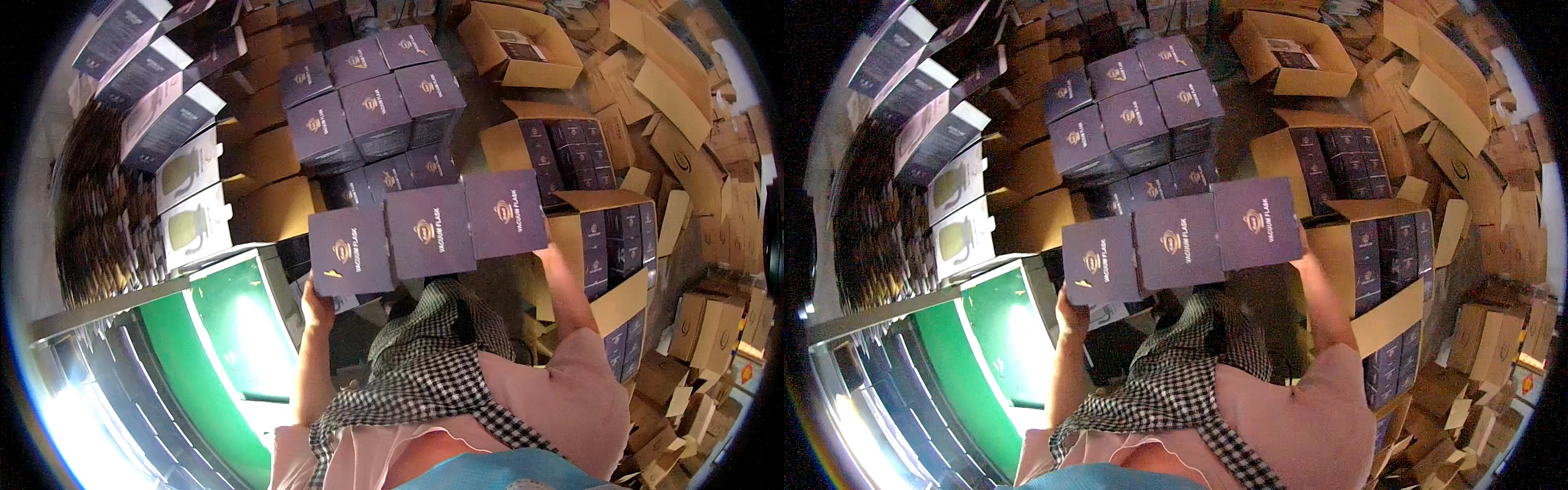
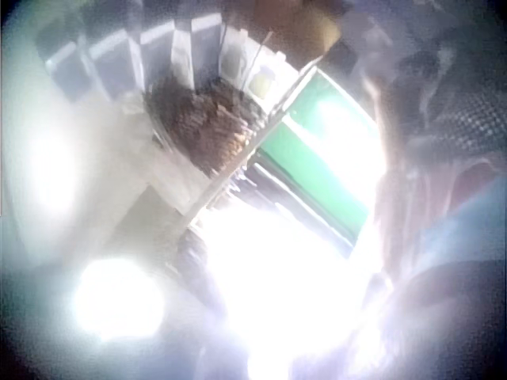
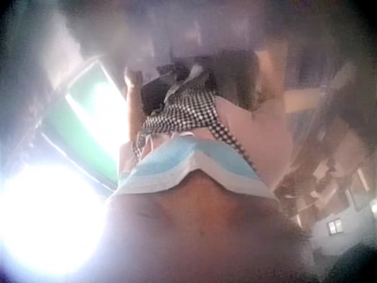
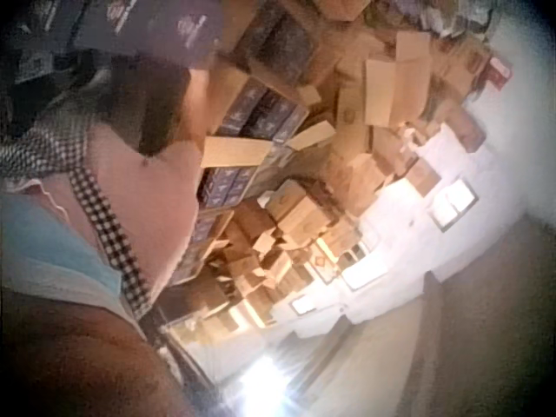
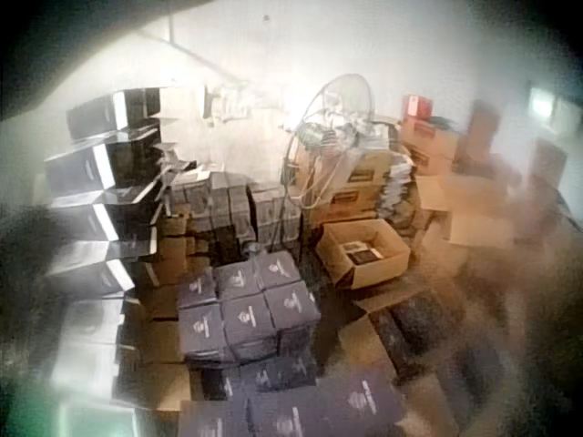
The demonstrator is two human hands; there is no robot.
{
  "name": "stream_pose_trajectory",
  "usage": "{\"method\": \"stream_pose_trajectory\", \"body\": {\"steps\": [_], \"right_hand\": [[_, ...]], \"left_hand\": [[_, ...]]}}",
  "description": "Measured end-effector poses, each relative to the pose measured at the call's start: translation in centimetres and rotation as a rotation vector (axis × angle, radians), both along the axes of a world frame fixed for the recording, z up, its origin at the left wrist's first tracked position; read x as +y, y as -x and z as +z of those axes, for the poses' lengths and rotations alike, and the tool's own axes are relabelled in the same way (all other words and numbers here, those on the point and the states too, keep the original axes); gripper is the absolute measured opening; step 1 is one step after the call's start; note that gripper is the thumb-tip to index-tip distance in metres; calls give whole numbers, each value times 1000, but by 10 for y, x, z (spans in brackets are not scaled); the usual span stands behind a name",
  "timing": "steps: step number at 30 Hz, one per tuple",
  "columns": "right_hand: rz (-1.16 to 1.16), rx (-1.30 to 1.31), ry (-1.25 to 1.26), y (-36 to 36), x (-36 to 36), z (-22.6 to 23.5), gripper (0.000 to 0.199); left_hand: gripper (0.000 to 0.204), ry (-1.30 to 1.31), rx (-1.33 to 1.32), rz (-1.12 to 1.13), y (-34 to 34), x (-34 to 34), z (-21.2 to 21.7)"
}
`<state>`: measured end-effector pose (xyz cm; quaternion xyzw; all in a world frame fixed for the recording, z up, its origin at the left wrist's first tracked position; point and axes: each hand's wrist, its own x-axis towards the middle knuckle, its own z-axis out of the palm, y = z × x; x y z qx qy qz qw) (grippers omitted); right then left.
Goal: The person assembles cardboard boxes, places products wrapped in plastic inside them, and stacks the boxed products into a larger shipping container.
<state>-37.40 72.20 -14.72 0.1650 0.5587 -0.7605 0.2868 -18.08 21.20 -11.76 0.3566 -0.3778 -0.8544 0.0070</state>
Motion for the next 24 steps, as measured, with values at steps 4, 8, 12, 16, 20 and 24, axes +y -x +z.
{"method": "stream_pose_trajectory", "body": {"steps": [4,8,12,16,20,24], "right_hand": [[-6,70,60,89,-23,-73,76],[-191,-102,168,181,-95,-110,56],[-135,-136,179,208,-125,-146,68],[-224,-230,310,204,-132,-138,61],[134,114,210,204,-132,-164,53],[251,-44,76,173,-124,-181,46]], "left_hand": [[43,-12,98,171,75,-10,-40],[53,304,-112,266,140,-40,-78],[76,544,-456,582,173,-11,-99],[93,-138,-88,527,192,51,-71],[79,-317,-52,393,224,91,-65],[83,-321,-12,202,195,73,-70]]}}
